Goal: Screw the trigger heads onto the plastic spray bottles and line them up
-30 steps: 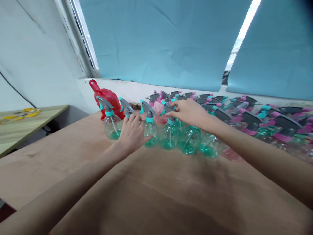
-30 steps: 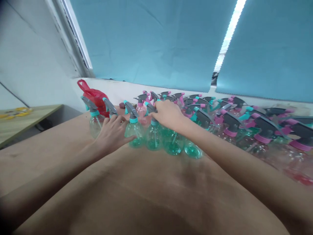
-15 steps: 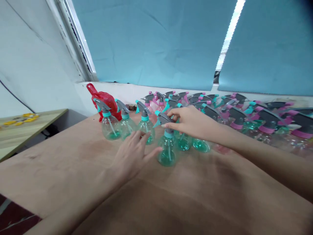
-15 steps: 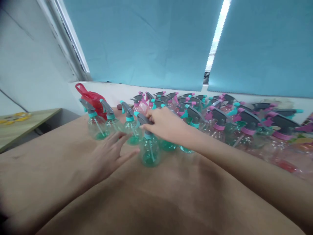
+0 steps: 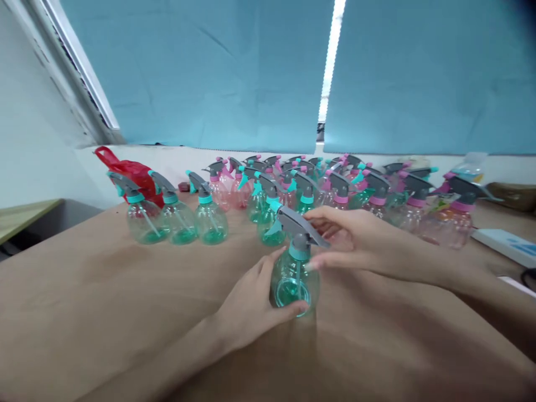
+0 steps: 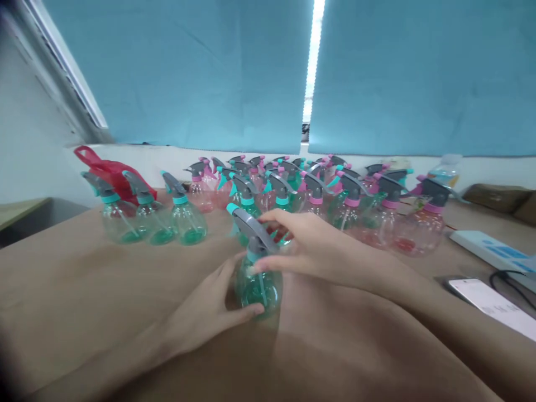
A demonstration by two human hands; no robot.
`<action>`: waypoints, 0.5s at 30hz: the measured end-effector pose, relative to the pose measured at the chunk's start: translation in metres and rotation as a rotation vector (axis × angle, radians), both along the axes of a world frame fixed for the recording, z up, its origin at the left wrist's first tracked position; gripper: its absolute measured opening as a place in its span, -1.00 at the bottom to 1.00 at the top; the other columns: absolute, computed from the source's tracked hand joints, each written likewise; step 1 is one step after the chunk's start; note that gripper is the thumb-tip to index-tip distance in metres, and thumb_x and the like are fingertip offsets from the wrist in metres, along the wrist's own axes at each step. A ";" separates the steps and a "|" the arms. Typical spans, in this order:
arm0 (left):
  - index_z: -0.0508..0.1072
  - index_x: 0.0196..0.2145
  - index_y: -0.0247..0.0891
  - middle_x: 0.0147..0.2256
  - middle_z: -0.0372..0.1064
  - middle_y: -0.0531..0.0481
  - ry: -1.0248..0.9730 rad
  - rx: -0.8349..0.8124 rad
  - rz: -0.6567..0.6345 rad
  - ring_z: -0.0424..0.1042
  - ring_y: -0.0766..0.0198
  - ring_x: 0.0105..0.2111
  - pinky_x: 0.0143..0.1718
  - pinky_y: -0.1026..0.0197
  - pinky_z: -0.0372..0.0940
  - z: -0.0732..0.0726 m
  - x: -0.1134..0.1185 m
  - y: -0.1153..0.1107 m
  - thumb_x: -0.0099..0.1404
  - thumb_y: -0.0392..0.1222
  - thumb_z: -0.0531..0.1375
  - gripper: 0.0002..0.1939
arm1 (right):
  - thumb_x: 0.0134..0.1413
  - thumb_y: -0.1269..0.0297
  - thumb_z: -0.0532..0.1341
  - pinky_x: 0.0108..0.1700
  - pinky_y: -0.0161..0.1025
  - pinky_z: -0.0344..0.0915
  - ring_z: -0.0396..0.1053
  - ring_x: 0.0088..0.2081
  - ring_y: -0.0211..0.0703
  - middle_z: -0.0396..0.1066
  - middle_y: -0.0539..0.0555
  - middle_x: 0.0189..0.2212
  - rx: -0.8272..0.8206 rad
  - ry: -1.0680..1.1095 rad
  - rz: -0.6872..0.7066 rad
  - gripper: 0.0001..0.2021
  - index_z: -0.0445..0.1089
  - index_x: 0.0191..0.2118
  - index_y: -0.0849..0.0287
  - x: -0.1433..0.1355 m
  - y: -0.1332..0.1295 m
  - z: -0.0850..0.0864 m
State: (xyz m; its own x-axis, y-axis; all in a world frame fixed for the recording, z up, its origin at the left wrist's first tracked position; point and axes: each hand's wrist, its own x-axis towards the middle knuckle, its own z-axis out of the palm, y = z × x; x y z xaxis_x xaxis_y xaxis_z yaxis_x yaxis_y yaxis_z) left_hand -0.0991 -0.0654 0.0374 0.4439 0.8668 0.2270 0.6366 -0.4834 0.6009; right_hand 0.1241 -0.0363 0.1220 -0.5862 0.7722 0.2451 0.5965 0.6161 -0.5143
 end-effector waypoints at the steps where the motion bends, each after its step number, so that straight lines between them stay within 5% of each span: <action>1: -0.03 0.25 -0.09 0.19 0.14 -0.10 -0.009 -0.012 -0.025 0.18 -0.07 0.16 0.11 -0.10 0.15 0.000 0.006 0.001 0.18 0.10 0.27 -0.19 | -0.10 -0.04 0.31 -0.06 -0.18 0.32 0.37 -0.02 -0.07 0.38 0.06 0.03 -0.022 0.026 0.000 -0.37 0.24 0.10 0.09 0.011 0.000 -0.006; 6: -0.02 0.25 -0.08 0.21 0.10 -0.09 -0.074 -0.002 -0.131 0.15 -0.01 0.18 0.14 -0.08 0.13 -0.006 0.038 0.009 0.16 0.06 0.31 -0.17 | -0.13 0.18 0.37 0.03 -0.14 0.28 0.27 0.09 -0.02 0.32 0.04 0.05 -0.114 0.186 0.033 -0.39 0.21 0.09 0.00 0.042 0.005 -0.035; 11: -0.03 0.26 -0.13 0.23 0.08 -0.13 -0.087 0.044 -0.204 0.09 -0.04 0.21 0.19 -0.10 0.05 -0.012 0.068 0.022 0.11 0.10 0.34 -0.10 | -0.05 0.20 0.32 -0.25 -0.21 0.34 0.38 -0.22 -0.12 0.38 0.01 -0.22 -0.153 0.429 -0.049 -0.54 0.23 0.00 0.01 0.039 0.010 -0.045; 15: -0.07 0.27 -0.15 0.26 -0.01 -0.16 -0.104 0.076 -0.282 -0.02 -0.08 0.25 0.22 -0.12 -0.02 -0.014 0.081 0.037 0.10 0.13 0.33 -0.05 | 0.02 0.20 0.29 -0.19 -0.16 0.32 0.37 -0.21 -0.13 0.34 -0.01 -0.26 -0.182 0.623 -0.035 -0.67 0.24 -0.09 0.04 0.036 0.021 -0.051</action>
